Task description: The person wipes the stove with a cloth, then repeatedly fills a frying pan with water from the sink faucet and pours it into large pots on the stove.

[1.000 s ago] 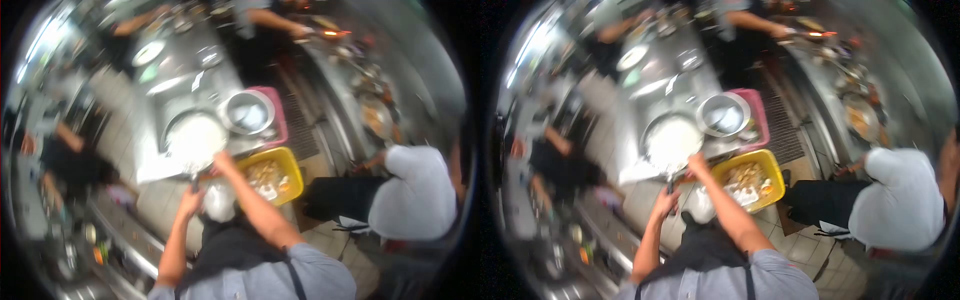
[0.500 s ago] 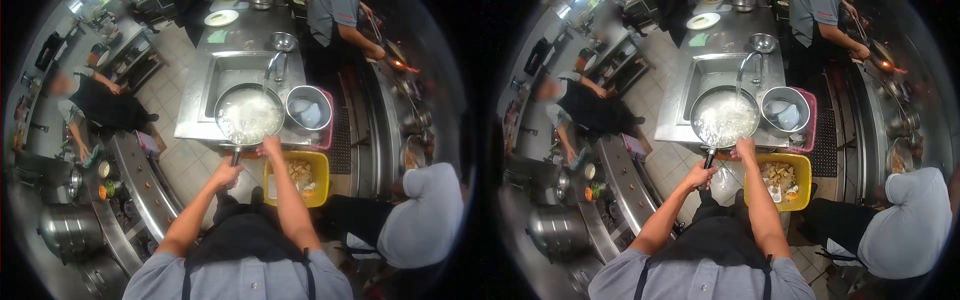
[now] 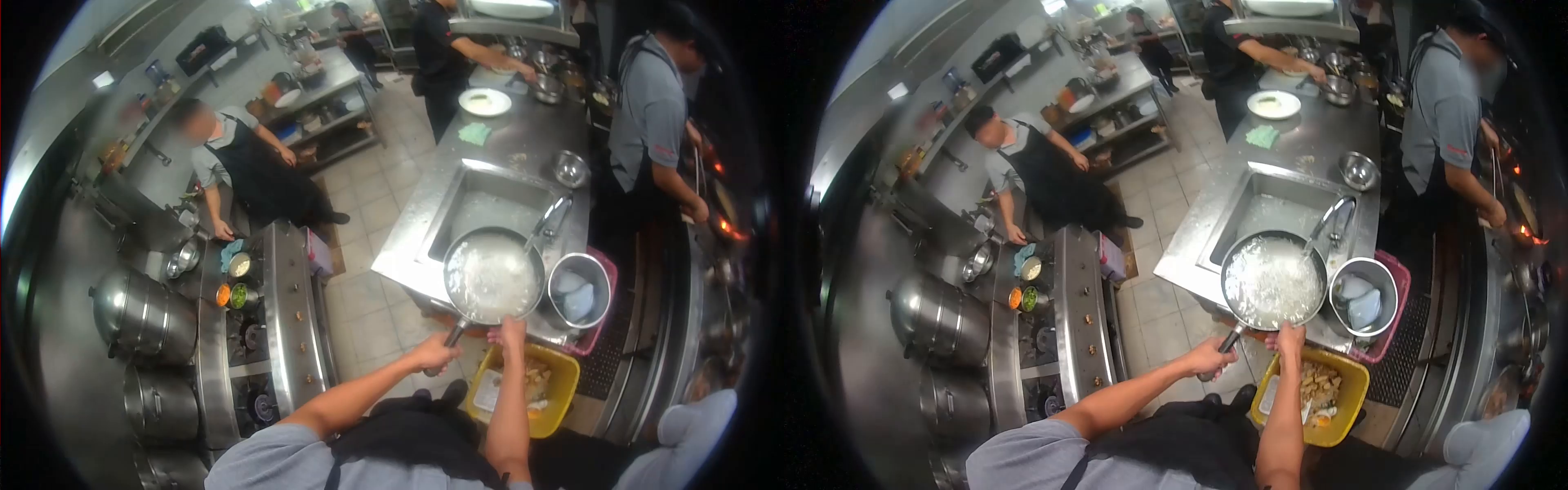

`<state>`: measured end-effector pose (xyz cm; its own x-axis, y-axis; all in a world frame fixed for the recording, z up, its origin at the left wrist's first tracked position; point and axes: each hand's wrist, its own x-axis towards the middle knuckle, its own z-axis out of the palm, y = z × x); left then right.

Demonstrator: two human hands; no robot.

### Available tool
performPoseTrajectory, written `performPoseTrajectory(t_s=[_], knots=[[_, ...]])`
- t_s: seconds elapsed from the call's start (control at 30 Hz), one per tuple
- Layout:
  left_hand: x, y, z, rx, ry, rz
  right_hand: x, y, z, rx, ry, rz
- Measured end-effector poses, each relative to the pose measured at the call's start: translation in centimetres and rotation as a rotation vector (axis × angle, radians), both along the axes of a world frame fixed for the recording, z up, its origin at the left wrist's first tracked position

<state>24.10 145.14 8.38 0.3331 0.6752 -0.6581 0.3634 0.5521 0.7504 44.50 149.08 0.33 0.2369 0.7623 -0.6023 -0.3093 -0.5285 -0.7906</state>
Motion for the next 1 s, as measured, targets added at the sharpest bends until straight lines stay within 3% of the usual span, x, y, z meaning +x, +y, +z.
performPoseTrajectory(t_s=[0.13,0.17,0.27,0.43,0.5,0.57,0.67,0.77,1.0], knots=[[-0.1,0.8,-1.8,0.023,0.101,-0.033,0.1,-0.3,1.0,-0.037,-0.053,-0.027],[0.0,0.4,-2.6,0.020,0.092,-0.015,0.9,-0.6,-1.3,0.011,-0.023,0.004],[1.0,-0.1,-0.8,-0.029,0.014,0.008,2.1,-1.2,0.8,-0.060,-0.034,0.058],[1.4,0.1,0.0,-0.024,-0.024,0.066,2.6,-1.8,3.0,0.038,0.212,0.048],[1.4,0.5,-0.1,-0.037,-0.025,0.074,2.7,-1.7,2.6,0.051,0.273,0.041],[1.1,0.3,-0.8,-0.014,0.012,0.063,2.0,-1.3,1.3,0.161,0.500,-0.080],[1.4,-0.1,-0.9,0.034,0.092,0.055,1.2,-0.1,-2.9,0.269,0.491,-0.106],[1.2,-0.2,-1.1,0.018,0.061,0.094,0.7,0.4,-3.2,0.283,0.417,-0.128],[-0.8,-1.3,2.4,0.055,0.002,0.235,-1.8,2.0,3.8,0.355,0.402,0.091]])
